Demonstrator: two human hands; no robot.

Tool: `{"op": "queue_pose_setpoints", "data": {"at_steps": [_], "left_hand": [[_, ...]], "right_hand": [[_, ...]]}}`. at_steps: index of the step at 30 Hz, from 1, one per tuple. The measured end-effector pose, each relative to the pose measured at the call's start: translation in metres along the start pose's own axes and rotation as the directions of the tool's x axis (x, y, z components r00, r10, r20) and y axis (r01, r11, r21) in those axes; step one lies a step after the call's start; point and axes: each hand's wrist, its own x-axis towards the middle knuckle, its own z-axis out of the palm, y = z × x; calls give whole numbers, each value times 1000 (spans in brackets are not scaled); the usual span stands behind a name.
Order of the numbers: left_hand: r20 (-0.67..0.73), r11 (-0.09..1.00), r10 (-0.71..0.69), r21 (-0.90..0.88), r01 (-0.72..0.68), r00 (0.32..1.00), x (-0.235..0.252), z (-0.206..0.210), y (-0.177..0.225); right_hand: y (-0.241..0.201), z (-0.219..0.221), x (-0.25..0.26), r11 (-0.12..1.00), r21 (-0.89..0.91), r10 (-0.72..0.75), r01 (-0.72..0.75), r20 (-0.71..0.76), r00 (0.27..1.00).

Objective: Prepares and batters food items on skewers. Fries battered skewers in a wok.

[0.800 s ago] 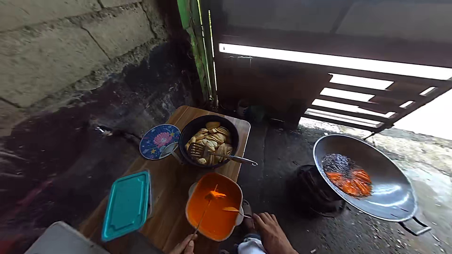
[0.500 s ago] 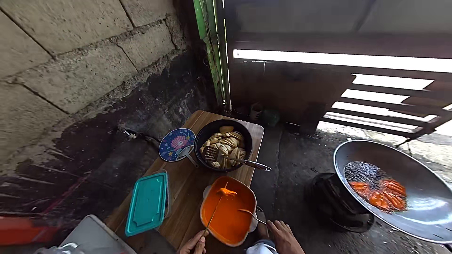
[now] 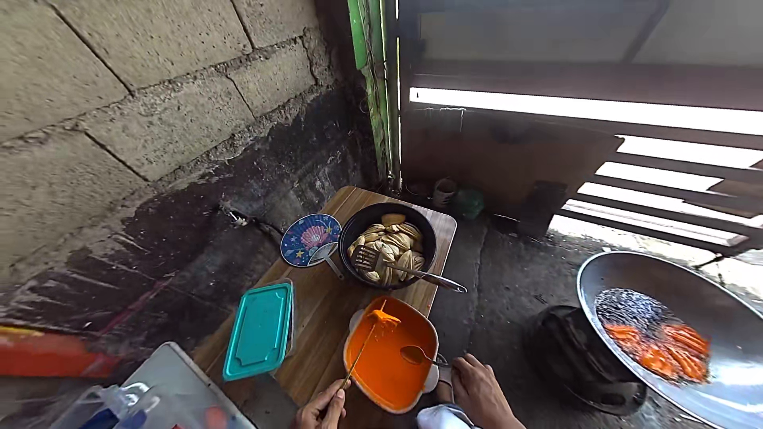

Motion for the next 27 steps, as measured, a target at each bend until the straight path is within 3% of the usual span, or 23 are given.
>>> {"op": "queue_pose_setpoints", "data": {"at_steps": [6, 11, 16, 21, 27], "left_hand": [[-18, 1000, 10, 2, -10, 1000, -3, -2, 6], [-3, 1000, 9, 23, -9, 1000, -3, -2, 13], [29, 1000, 9, 25, -10, 1000, -4, 2, 21], [78, 998, 47, 47, -50, 996, -2, 8, 44], [123, 988, 95, 107, -108, 988, 7, 34, 92]], "right_hand": [[-20, -35, 20, 997, 77, -2, 2, 6, 1000], [-45, -76, 36, 998, -9, 70, -69, 179, 981], [-52, -98, 43, 997, -6, 81, -81, 172, 982], [-42, -110, 46, 997, 25, 73, -78, 156, 985], [3, -136, 46, 991, 100, 75, -89, 136, 988]]}}
